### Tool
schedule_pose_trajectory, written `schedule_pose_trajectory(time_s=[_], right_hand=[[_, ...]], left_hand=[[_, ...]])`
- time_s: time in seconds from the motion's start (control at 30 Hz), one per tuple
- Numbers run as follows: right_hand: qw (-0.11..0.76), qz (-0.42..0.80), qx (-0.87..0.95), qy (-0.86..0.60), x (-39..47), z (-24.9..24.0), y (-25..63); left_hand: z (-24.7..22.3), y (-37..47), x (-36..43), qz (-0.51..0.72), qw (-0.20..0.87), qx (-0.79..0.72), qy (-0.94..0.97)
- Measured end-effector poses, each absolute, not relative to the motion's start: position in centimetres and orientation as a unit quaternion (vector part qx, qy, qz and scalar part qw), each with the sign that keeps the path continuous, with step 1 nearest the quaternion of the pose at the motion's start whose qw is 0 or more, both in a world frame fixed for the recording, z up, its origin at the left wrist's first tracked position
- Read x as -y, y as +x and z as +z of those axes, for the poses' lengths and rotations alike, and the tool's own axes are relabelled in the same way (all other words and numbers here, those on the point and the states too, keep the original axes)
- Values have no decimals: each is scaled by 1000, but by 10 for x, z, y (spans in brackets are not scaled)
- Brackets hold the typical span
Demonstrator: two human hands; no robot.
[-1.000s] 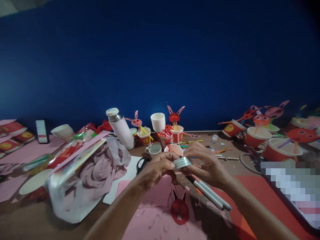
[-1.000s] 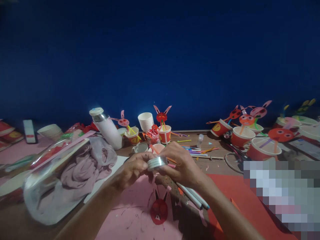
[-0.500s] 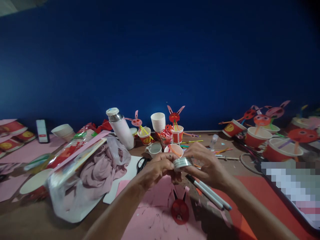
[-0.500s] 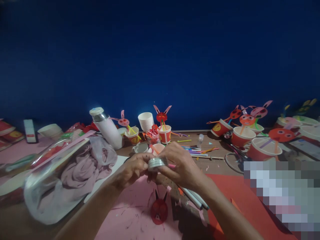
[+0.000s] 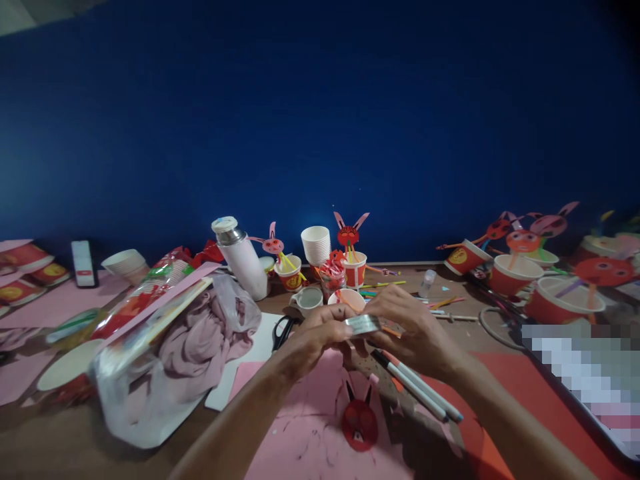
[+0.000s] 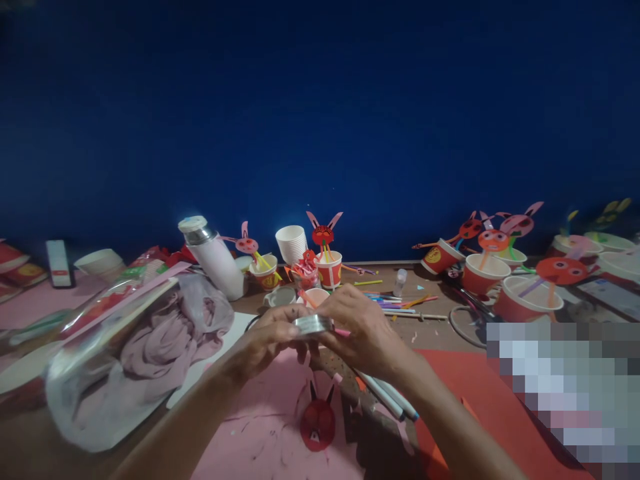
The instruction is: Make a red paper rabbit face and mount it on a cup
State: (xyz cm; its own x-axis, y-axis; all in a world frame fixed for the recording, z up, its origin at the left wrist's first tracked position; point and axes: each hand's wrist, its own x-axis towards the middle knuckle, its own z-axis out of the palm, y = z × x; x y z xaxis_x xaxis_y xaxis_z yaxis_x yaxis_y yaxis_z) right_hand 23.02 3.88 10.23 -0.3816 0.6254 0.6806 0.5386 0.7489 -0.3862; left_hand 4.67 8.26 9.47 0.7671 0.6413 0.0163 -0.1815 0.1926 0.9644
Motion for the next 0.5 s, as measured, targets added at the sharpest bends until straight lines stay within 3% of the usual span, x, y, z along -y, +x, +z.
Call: schedule_pose_trajectory(time_s=[0.33,0.5], right_hand=[[370,-85,857,-349,-36,105,225],[435,-59,826,-353,-35,102,221]], left_hand=[[96,51,-79,305,705,-243,593],[97,53,-77,313,740,-187,565]])
